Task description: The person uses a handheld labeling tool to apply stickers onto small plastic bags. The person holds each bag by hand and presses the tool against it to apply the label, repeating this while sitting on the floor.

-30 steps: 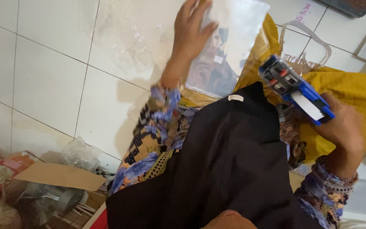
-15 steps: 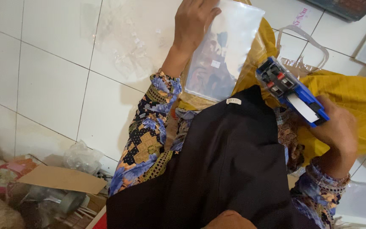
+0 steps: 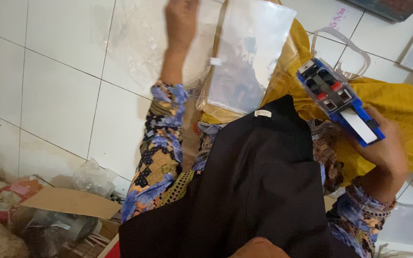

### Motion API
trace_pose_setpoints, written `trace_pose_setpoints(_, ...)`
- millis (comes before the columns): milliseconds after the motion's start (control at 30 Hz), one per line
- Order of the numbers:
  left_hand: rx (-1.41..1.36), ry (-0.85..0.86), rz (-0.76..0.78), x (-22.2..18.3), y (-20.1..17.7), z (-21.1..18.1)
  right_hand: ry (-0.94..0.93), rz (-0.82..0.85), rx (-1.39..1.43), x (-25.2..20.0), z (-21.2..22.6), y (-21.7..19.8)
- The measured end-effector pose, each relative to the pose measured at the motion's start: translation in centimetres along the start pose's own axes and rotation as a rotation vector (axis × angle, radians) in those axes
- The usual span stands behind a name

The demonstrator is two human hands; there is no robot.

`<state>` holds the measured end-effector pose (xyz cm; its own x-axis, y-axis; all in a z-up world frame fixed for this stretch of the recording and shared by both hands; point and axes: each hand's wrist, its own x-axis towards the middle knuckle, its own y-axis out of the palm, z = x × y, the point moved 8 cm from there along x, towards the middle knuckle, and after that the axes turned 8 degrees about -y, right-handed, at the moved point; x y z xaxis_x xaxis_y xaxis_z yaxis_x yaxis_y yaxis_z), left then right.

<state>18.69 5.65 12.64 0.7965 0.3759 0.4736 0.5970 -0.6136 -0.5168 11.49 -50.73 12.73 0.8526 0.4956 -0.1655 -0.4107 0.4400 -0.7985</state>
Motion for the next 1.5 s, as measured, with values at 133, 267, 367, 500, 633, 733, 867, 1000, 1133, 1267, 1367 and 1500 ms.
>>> trace_pose_setpoints(133, 0.111, -0.07, -0.054, 1.3, -4.3, 6.1, -0.061, -0.071, 0.162, -0.1, -0.3, 0.4)
trace_pose_setpoints(267, 0.325, 0.079, -0.181, -0.1, -6.7, 6.0, -0.16, -0.146, 0.333, -0.1, -0.6, 1.6)
trace_pose_setpoints(367, 0.342, 0.15, -0.221, -1.6, -5.1, 3.4, -0.176, -0.165, 0.386, -0.1, -1.0, 2.6)
trace_pose_setpoints(500, -0.166, -0.281, 0.122, -5.1, 1.4, 1.1, -0.21, -0.169, 0.422, 0.7, -1.0, 3.4)
trace_pose_setpoints(633, -0.183, -0.329, 0.184, -8.7, 3.2, -4.2, -0.244, -0.157, 0.412, 1.8, -0.2, 3.2)
trace_pose_setpoints(733, -0.25, -0.36, 0.153, -9.1, 3.0, -5.7, -0.262, -0.104, 0.368, 2.6, 1.0, 3.3)
trace_pose_setpoints(867, -0.278, -0.31, 0.143, -8.7, 2.7, -6.0, -0.316, 0.025, 0.231, 4.7, 4.1, 4.0)
trace_pose_setpoints(1000, -0.194, -0.328, 0.16, -8.9, 3.3, -5.6, -0.351, 0.131, 0.051, 7.6, 7.3, 3.9)
trace_pose_setpoints(1133, -0.178, -0.414, 0.272, -8.4, 3.9, -4.7, -0.207, 0.326, -0.349, 9.9, 9.3, 5.2)
trace_pose_setpoints(1267, -0.024, -0.154, 0.377, -6.2, 3.6, -6.0, -0.171, 0.364, -0.353, 11.0, 10.9, 4.3)
trace_pose_setpoints(1367, 0.146, 0.05, 0.469, -4.3, 4.3, -6.8, -0.113, 0.389, -0.407, 10.1, 10.2, 2.6)
trace_pose_setpoints(1500, 0.218, 0.31, 0.543, -2.6, 6.3, -7.5, -0.02, 0.374, -0.452, 6.9, 6.5, 0.5)
